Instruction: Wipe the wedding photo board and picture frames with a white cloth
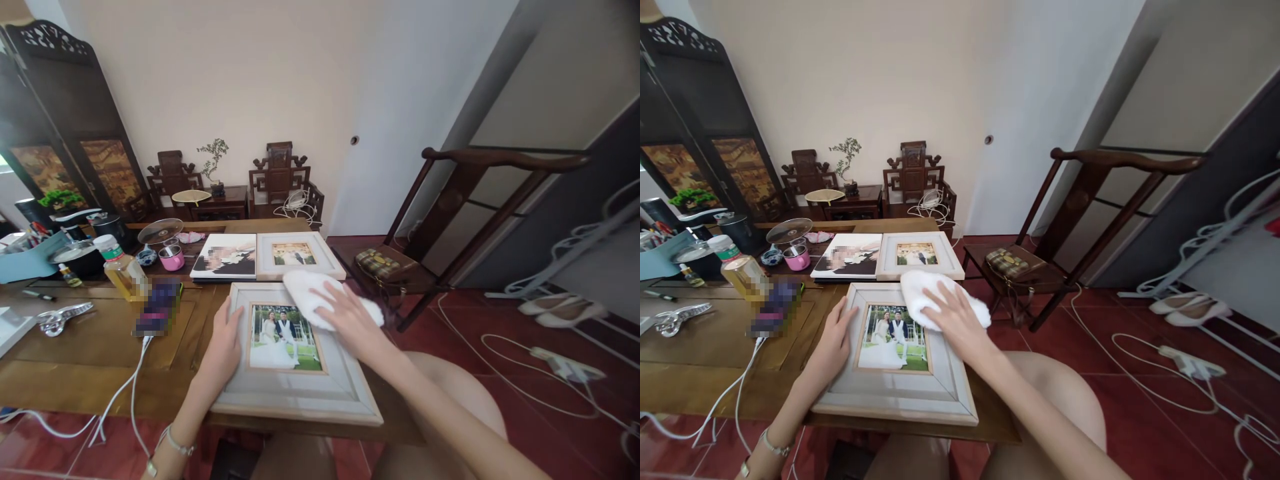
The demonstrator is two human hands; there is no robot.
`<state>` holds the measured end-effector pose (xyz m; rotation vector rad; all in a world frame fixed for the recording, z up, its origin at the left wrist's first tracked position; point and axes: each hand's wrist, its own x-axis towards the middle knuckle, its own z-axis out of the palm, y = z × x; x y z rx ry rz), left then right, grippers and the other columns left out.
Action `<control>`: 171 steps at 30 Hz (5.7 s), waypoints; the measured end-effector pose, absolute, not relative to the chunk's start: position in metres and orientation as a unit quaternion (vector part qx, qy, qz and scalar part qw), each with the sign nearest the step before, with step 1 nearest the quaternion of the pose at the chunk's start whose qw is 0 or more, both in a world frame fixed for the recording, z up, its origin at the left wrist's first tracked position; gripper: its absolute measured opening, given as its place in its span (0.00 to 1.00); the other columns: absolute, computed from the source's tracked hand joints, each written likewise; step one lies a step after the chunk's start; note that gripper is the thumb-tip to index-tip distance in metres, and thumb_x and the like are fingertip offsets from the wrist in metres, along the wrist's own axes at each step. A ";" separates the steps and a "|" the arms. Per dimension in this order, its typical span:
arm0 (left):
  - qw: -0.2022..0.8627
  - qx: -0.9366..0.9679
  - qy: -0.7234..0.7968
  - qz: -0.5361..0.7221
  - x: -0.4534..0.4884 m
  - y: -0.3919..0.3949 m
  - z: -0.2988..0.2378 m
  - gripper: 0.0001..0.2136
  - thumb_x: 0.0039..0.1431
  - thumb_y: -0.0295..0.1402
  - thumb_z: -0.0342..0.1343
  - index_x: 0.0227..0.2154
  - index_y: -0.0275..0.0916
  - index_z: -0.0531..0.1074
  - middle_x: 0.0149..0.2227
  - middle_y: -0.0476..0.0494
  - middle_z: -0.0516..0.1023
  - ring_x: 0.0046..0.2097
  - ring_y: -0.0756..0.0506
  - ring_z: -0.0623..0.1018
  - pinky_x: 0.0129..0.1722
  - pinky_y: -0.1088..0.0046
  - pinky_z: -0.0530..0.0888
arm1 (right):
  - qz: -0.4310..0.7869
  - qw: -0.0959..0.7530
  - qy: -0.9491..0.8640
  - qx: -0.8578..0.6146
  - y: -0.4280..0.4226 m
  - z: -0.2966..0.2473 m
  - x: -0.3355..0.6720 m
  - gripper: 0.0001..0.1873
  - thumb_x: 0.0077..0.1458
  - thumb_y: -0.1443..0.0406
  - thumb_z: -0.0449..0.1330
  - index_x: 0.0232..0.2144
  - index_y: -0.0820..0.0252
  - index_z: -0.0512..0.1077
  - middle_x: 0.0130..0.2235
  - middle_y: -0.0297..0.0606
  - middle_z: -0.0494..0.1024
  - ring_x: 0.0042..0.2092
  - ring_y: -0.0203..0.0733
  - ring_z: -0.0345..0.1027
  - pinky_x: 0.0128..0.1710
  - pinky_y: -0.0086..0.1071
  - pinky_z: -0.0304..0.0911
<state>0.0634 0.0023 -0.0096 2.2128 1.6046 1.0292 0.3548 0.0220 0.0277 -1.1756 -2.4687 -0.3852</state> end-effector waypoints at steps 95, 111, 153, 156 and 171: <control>0.097 0.800 0.519 0.284 0.057 0.011 -0.018 0.29 0.52 0.15 0.40 0.59 0.31 0.60 0.63 0.32 0.58 0.66 0.41 0.55 0.64 0.56 0.55 | 0.038 0.081 -0.913 -0.399 -0.106 0.037 0.313 0.29 0.41 0.78 0.52 0.47 0.56 0.71 0.62 0.45 0.60 0.64 0.60 0.45 0.60 0.57 0.46; 0.100 0.800 0.516 0.290 0.057 0.011 -0.017 0.29 0.52 0.16 0.40 0.58 0.32 0.61 0.62 0.32 0.60 0.65 0.41 0.56 0.64 0.55 0.56 | -0.013 0.076 -0.890 -0.450 0.021 0.041 0.304 0.34 0.39 0.82 0.49 0.50 0.65 0.68 0.62 0.48 0.60 0.65 0.60 0.39 0.60 0.61 0.37; 0.082 0.809 0.518 0.266 0.059 0.011 -0.016 0.26 0.55 0.17 0.39 0.58 0.29 0.61 0.62 0.31 0.60 0.66 0.41 0.54 0.64 0.55 0.57 | 0.202 0.016 -0.928 -0.312 -0.097 0.077 0.308 0.33 0.37 0.81 0.47 0.44 0.56 0.72 0.65 0.31 0.54 0.67 0.51 0.34 0.63 0.56 0.40; 0.081 0.811 0.517 0.262 0.059 0.011 -0.016 0.26 0.56 0.17 0.39 0.58 0.30 0.61 0.62 0.31 0.59 0.66 0.40 0.54 0.63 0.54 0.57 | 0.186 0.047 -0.923 -0.334 -0.079 0.058 0.300 0.35 0.36 0.81 0.47 0.47 0.58 0.70 0.65 0.34 0.53 0.67 0.51 0.33 0.63 0.57 0.37; 0.078 0.806 0.517 0.276 0.059 0.012 -0.020 0.22 0.60 0.21 0.40 0.57 0.32 0.62 0.62 0.32 0.60 0.65 0.40 0.55 0.62 0.54 0.58 | 0.025 0.036 -0.913 -0.406 0.018 0.043 0.288 0.35 0.40 0.82 0.48 0.53 0.64 0.67 0.64 0.45 0.55 0.65 0.63 0.36 0.59 0.65 0.39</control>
